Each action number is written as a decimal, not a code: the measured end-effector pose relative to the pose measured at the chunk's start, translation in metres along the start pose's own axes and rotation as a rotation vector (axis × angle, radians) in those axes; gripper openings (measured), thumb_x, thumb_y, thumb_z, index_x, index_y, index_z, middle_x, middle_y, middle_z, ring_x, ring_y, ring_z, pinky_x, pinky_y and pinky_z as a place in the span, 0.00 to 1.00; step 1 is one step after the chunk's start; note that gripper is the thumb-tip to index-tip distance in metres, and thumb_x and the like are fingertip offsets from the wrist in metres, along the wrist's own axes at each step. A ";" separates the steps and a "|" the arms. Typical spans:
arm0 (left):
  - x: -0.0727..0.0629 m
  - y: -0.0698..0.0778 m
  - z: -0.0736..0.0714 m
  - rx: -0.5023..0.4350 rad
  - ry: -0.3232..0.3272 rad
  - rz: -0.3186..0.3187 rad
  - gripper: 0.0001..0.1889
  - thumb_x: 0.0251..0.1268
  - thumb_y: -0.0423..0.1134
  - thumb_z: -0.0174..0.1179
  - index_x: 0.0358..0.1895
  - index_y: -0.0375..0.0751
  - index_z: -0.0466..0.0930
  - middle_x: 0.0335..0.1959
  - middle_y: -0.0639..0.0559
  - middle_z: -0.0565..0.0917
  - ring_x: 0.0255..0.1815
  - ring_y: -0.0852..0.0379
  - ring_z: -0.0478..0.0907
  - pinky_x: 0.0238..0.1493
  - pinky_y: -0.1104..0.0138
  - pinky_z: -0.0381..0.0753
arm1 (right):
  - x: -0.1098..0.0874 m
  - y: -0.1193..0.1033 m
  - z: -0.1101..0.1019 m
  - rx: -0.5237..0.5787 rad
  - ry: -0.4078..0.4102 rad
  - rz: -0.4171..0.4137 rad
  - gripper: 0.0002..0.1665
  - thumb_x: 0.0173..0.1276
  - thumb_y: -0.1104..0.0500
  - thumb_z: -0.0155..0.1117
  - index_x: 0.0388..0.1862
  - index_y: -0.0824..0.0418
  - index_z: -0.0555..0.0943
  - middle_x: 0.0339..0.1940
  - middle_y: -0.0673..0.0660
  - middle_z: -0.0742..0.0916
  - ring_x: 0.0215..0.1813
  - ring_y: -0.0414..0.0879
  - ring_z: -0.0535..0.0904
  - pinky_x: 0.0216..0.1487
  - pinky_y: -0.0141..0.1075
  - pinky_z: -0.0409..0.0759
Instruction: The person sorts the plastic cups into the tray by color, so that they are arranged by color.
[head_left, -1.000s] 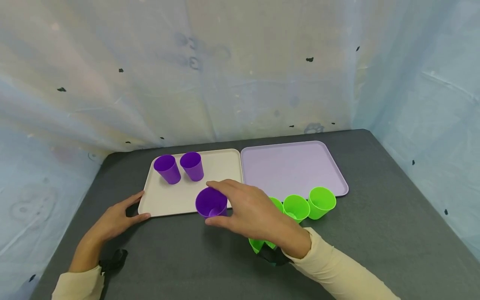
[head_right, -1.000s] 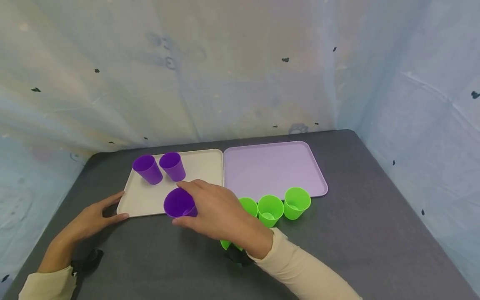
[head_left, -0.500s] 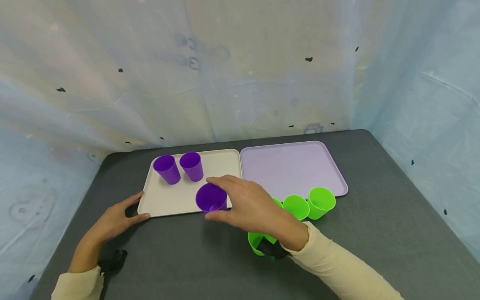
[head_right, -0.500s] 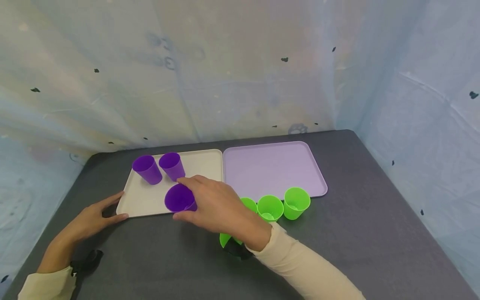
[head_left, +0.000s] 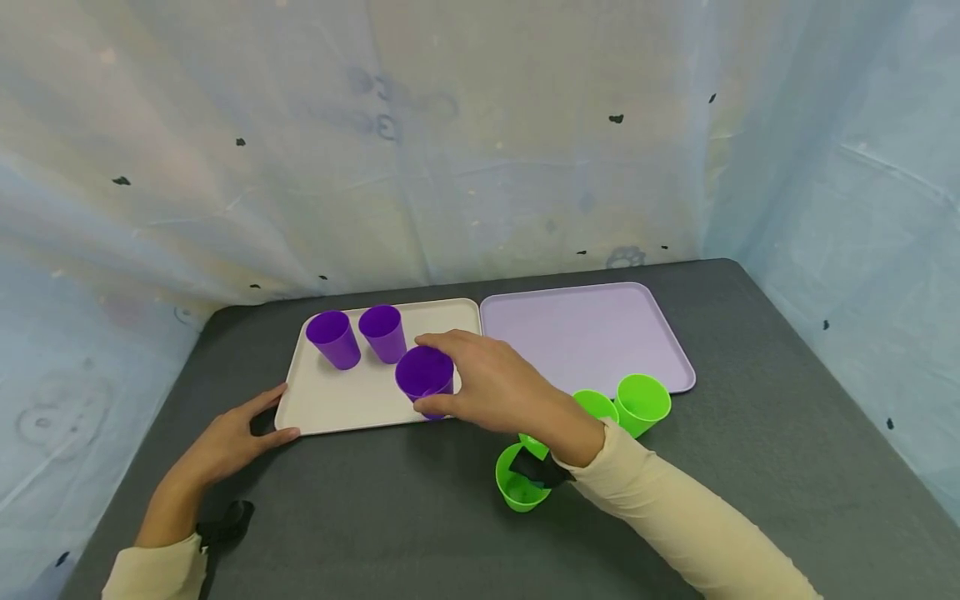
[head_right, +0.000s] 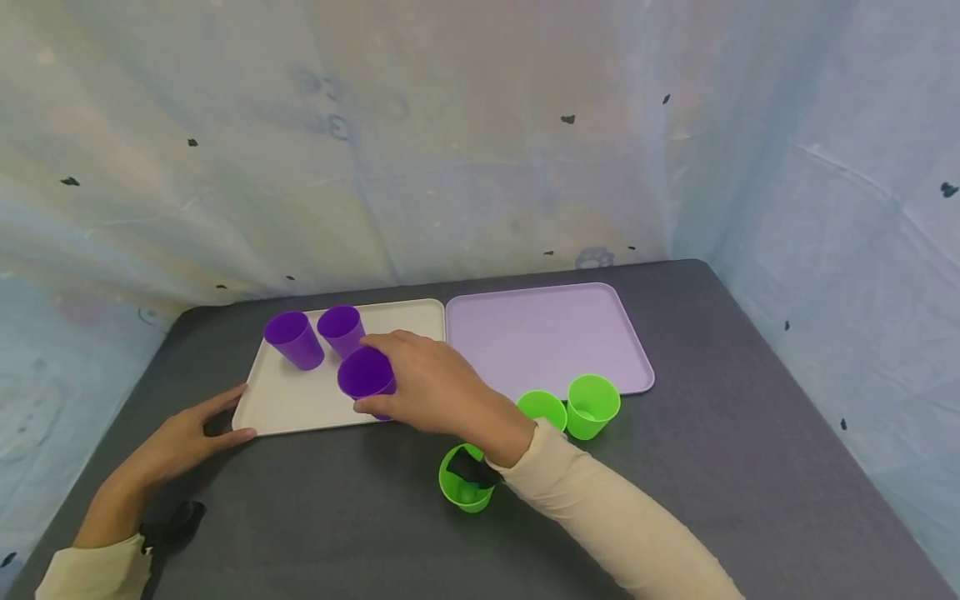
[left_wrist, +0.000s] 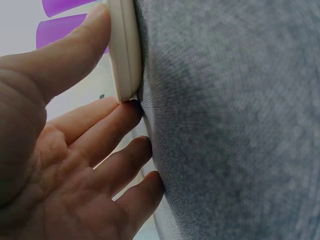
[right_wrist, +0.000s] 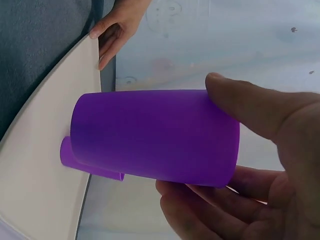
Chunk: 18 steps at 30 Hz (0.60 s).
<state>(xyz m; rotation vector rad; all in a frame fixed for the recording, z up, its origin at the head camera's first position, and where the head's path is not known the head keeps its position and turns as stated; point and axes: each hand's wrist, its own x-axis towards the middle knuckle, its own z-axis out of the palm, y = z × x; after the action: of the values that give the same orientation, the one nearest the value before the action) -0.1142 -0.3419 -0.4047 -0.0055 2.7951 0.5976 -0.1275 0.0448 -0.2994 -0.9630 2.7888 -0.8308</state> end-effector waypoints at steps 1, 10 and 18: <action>0.000 0.000 0.000 0.000 0.000 0.001 0.52 0.62 0.65 0.62 0.81 0.43 0.47 0.74 0.24 0.60 0.71 0.19 0.55 0.61 0.28 0.61 | 0.002 0.001 0.000 0.003 -0.001 0.002 0.43 0.60 0.40 0.74 0.72 0.51 0.72 0.66 0.50 0.81 0.64 0.43 0.79 0.61 0.40 0.79; 0.000 0.001 -0.001 0.003 0.000 0.002 0.52 0.62 0.65 0.62 0.81 0.43 0.47 0.74 0.24 0.60 0.71 0.18 0.55 0.61 0.28 0.62 | 0.018 0.012 -0.007 0.000 -0.015 0.020 0.43 0.61 0.42 0.74 0.73 0.53 0.71 0.66 0.51 0.81 0.61 0.44 0.79 0.57 0.38 0.80; 0.000 0.000 0.000 -0.003 0.005 0.003 0.52 0.61 0.66 0.62 0.80 0.42 0.48 0.74 0.24 0.60 0.71 0.19 0.56 0.62 0.28 0.62 | 0.036 0.020 -0.014 -0.022 -0.019 0.037 0.44 0.63 0.43 0.71 0.75 0.54 0.68 0.68 0.53 0.79 0.64 0.45 0.78 0.63 0.39 0.78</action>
<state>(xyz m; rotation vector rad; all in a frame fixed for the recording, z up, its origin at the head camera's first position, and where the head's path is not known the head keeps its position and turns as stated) -0.1142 -0.3421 -0.4045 -0.0032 2.7992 0.6025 -0.1708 0.0429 -0.2944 -0.9153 2.7963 -0.7833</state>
